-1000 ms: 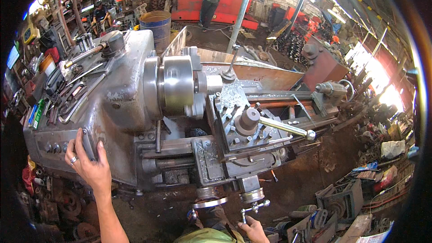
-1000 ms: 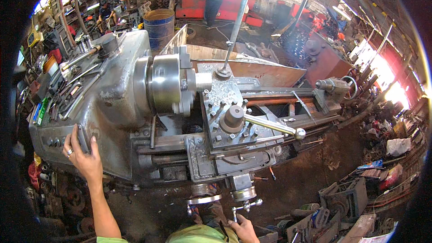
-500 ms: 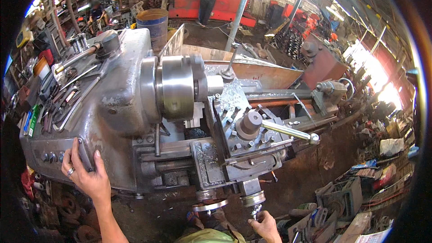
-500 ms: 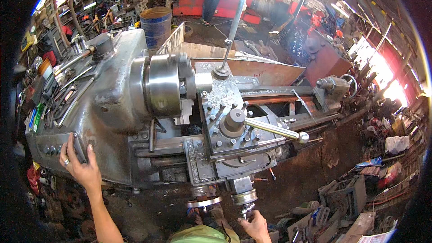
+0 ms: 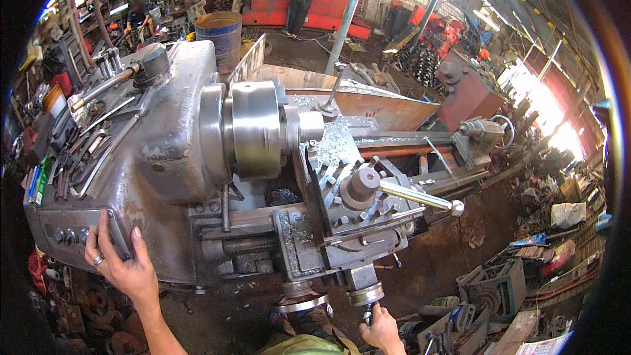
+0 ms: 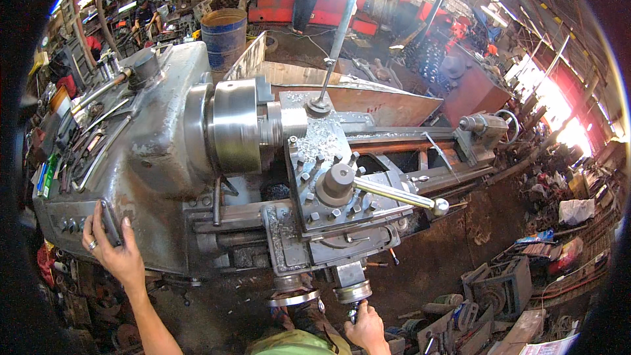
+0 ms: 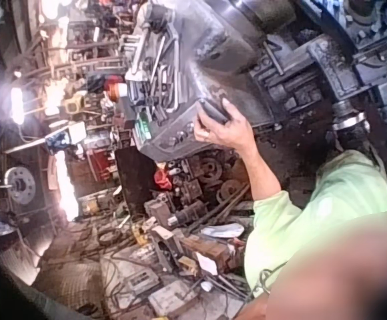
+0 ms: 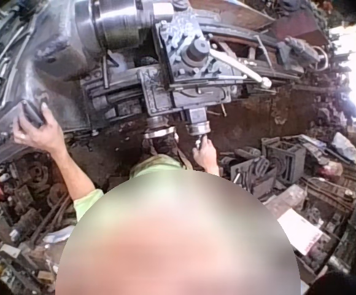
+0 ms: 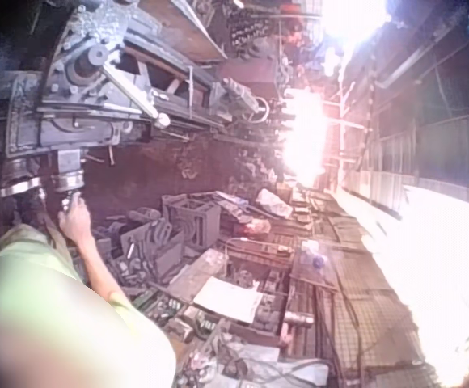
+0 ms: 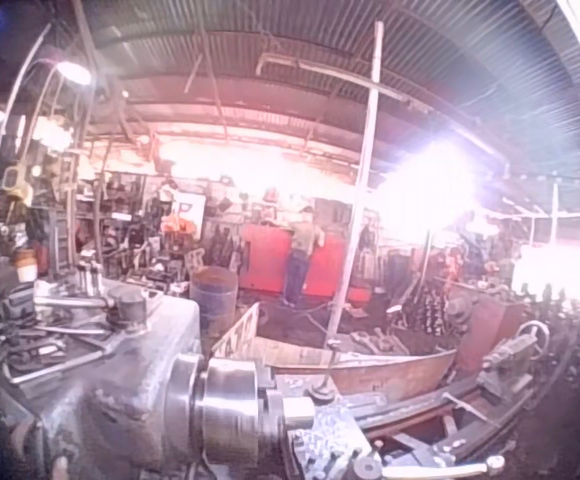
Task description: The person operates a metal lathe, repeatedly turning handwheels to advance the carriage and tool post while the spindle rotates a cylindrical workpiece. The person periodically stops the machine, adjusts the tool post, and resumes cutting, producing metal shavings.
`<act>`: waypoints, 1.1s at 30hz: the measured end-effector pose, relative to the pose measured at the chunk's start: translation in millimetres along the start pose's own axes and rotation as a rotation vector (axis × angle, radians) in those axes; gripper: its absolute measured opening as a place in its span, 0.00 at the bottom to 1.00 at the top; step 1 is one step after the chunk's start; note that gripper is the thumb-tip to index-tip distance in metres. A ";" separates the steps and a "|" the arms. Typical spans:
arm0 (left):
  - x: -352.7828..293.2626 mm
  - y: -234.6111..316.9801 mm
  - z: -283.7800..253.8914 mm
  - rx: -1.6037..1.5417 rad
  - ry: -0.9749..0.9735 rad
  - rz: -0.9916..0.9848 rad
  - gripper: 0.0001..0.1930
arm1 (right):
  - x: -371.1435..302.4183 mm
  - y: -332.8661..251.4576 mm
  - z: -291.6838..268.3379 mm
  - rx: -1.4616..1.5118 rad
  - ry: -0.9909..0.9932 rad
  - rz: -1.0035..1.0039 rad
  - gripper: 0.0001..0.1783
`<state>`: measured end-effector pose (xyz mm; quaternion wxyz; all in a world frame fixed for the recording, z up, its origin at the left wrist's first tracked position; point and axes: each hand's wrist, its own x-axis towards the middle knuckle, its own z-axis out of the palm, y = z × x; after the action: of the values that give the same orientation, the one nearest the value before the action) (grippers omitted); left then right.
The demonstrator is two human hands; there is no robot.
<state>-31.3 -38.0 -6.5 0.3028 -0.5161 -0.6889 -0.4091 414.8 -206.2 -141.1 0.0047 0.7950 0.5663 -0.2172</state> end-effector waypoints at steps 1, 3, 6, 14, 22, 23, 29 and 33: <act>-0.1 0.3 -0.1 -0.003 0.000 -0.001 0.28 | -1.6 -0.8 0.5 0.023 0.056 -0.046 0.42; -0.1 0.4 -0.1 0.000 0.003 0.002 0.28 | -4.9 -2.2 0.4 0.069 0.167 -0.141 0.31; -0.5 0.1 0.1 0.017 0.010 0.008 0.28 | -6.2 -3.4 -2.9 0.092 0.117 -0.135 0.34; -2.5 0.8 1.8 0.046 0.007 -0.008 0.27 | -3.8 -4.1 -10.7 0.124 0.053 -0.136 0.33; -2.2 4.4 0.5 0.030 0.012 0.004 0.27 | 11.1 24.1 -31.8 0.477 -0.336 0.157 0.34; -2.0 4.9 0.1 0.030 0.014 0.010 0.27 | 15.0 30.8 -32.0 0.535 -0.410 0.164 0.32; -0.8 8.0 -1.9 0.043 0.002 0.005 0.28 | 38.2 76.6 -17.0 1.084 -0.650 0.196 0.31; -1.5 6.8 -3.5 0.005 -0.004 0.009 0.28 | 44.2 98.1 -7.3 1.251 -0.756 0.094 0.25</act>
<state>-24.3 -40.9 -4.3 0.3048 -0.5192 -0.6882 -0.4049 517.5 -199.8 -173.3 -0.2458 0.5432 0.2615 -0.7591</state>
